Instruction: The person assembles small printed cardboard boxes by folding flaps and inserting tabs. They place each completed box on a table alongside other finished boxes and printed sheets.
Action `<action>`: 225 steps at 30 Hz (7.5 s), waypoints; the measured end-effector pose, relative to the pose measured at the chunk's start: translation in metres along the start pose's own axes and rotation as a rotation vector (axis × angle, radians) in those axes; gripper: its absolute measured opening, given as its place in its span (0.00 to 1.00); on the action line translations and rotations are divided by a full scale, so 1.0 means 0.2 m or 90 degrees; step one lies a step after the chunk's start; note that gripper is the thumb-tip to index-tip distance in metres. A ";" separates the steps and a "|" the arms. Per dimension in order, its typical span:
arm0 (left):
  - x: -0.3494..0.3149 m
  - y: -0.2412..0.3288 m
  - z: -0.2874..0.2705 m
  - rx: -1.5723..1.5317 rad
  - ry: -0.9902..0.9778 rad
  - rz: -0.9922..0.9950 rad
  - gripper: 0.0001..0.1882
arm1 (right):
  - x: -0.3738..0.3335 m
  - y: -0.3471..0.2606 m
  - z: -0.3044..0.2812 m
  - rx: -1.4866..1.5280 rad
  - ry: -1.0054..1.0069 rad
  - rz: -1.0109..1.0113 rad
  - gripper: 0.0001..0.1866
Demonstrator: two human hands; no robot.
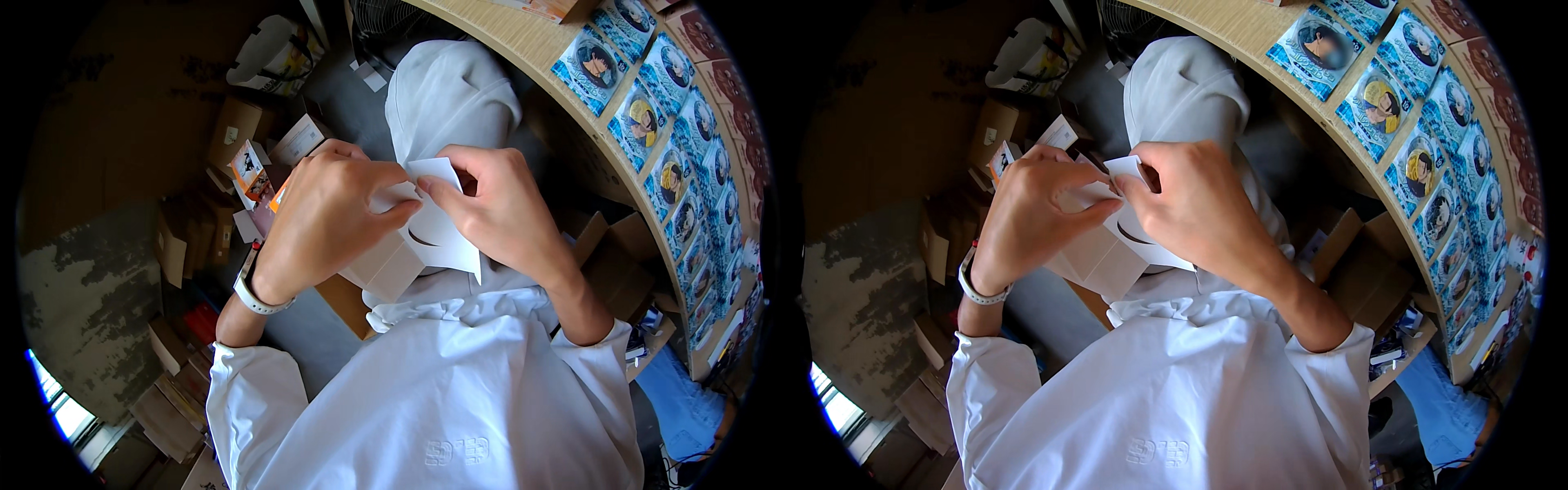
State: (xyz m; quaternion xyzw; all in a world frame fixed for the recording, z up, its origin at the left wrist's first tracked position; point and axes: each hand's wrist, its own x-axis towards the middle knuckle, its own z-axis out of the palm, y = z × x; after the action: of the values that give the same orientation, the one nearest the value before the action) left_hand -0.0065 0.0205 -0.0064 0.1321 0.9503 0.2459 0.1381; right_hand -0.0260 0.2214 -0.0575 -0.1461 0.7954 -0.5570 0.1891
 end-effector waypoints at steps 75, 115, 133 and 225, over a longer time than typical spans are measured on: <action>-0.06 0.01 -0.25 -0.027 -0.049 0.120 0.10 | 0.09 -0.25 -0.17 0.005 -0.286 -0.013 0.12; -0.02 -0.02 -0.17 -0.103 0.025 0.351 0.13 | 0.07 -0.15 -0.23 0.224 -0.416 -0.041 0.12; -0.06 0.05 -0.18 -0.049 0.038 0.270 0.15 | 0.08 -0.12 -0.23 0.144 -0.399 -0.074 0.14; 0.10 0.06 0.27 -0.071 0.147 0.109 0.16 | -1.32 1.19 -0.45 -0.460 0.361 0.326 0.10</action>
State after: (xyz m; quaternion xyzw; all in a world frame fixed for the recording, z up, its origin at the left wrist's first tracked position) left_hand -0.0043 0.0607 -0.0498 0.1757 0.9299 0.3229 0.0139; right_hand 0.1610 0.4923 -0.2171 0.1535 0.9670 -0.2005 0.0338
